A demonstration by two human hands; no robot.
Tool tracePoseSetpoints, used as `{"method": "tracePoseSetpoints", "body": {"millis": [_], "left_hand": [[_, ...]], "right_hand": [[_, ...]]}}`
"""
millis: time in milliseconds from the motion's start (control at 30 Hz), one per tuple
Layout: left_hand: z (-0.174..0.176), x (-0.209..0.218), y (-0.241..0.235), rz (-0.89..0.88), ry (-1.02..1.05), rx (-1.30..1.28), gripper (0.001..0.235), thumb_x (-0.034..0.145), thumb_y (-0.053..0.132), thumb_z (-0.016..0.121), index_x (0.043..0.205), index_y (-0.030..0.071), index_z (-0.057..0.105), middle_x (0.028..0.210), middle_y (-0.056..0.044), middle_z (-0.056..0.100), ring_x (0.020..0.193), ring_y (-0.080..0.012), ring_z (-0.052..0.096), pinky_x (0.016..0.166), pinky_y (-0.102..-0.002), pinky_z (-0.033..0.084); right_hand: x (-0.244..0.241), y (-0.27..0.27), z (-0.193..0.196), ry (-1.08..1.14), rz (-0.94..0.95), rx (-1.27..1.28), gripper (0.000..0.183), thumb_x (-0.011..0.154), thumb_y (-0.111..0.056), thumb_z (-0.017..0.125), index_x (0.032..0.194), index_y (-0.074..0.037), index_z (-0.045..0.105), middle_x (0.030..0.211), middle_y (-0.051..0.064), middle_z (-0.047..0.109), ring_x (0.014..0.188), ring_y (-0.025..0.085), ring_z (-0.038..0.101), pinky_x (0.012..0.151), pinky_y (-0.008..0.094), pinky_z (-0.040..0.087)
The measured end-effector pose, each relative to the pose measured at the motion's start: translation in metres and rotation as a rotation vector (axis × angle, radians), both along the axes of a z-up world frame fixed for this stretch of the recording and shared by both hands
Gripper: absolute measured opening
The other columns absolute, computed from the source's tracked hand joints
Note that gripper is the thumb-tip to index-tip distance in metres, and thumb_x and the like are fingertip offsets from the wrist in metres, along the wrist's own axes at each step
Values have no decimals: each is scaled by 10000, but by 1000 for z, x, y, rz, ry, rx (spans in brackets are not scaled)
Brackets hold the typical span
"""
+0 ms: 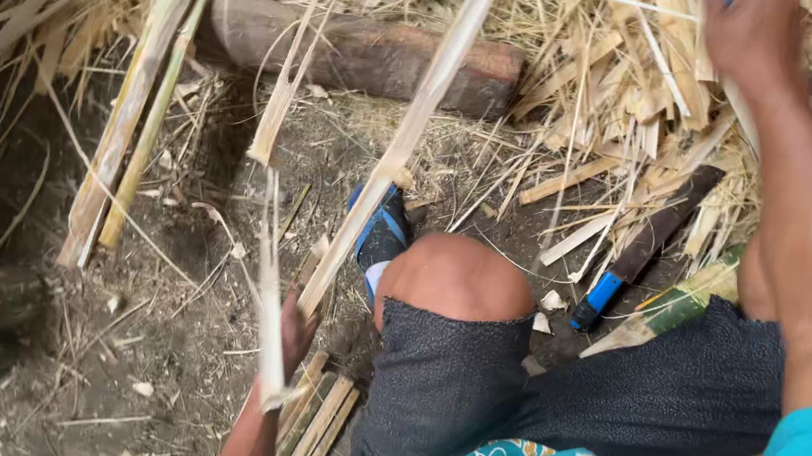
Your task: The person sits on the ground and uses a machete to split long bamboo poles into thin strips. They hold the bamboo with one hand and strike it with the machete, separating the material into smaller pieces.
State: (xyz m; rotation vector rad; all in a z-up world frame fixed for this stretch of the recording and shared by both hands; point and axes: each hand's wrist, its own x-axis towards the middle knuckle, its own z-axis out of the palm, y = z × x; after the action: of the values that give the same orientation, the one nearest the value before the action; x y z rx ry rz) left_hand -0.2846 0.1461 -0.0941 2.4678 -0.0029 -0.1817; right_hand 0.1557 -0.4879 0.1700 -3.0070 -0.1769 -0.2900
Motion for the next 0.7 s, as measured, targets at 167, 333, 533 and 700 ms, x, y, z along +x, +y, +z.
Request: {"method": "tracePoseSetpoints", "body": {"millis": [167, 333, 533, 700], "left_hand": [[-6, 38, -22, 94, -29, 150, 487, 881, 40, 690, 1362, 20, 619, 1076, -228, 674, 962, -358, 647, 879, -444, 550], [40, 30, -7, 1000, 549, -595, 536, 1000, 351, 496, 1434, 38, 526, 1356, -217, 545, 1213, -355, 553, 1036, -513, 443], [41, 110, -52, 867, 455, -365, 622, 981, 330, 712, 1325, -78, 392, 1290, -314, 536, 1143, -416, 576, 918, -556, 491], [100, 147, -101, 706, 297, -350, 208, 1045, 126, 456, 1206, 10, 519, 973, -171, 693, 792, -266, 692, 628, -425, 564]], "right_hand": [[-101, 97, -93, 609, -304, 458, 427, 1118, -513, 422, 1131, -108, 554, 685, 21, 552, 505, 150, 512, 457, 373, 433], [-182, 139, -203, 422, -208, 495, 447, 1051, -460, 568, 972, -22, 603, 801, 230, 640, 766, 448, 639, 708, 530, 494], [-207, 163, -246, 439, -273, 652, 469, 1037, -500, 556, 1010, -34, 606, 852, 233, 661, 815, 461, 643, 717, 539, 487], [-201, 147, -244, 439, -253, 626, 493, 1014, -536, 551, 1027, -48, 616, 871, 235, 668, 847, 460, 649, 742, 536, 500]]}}
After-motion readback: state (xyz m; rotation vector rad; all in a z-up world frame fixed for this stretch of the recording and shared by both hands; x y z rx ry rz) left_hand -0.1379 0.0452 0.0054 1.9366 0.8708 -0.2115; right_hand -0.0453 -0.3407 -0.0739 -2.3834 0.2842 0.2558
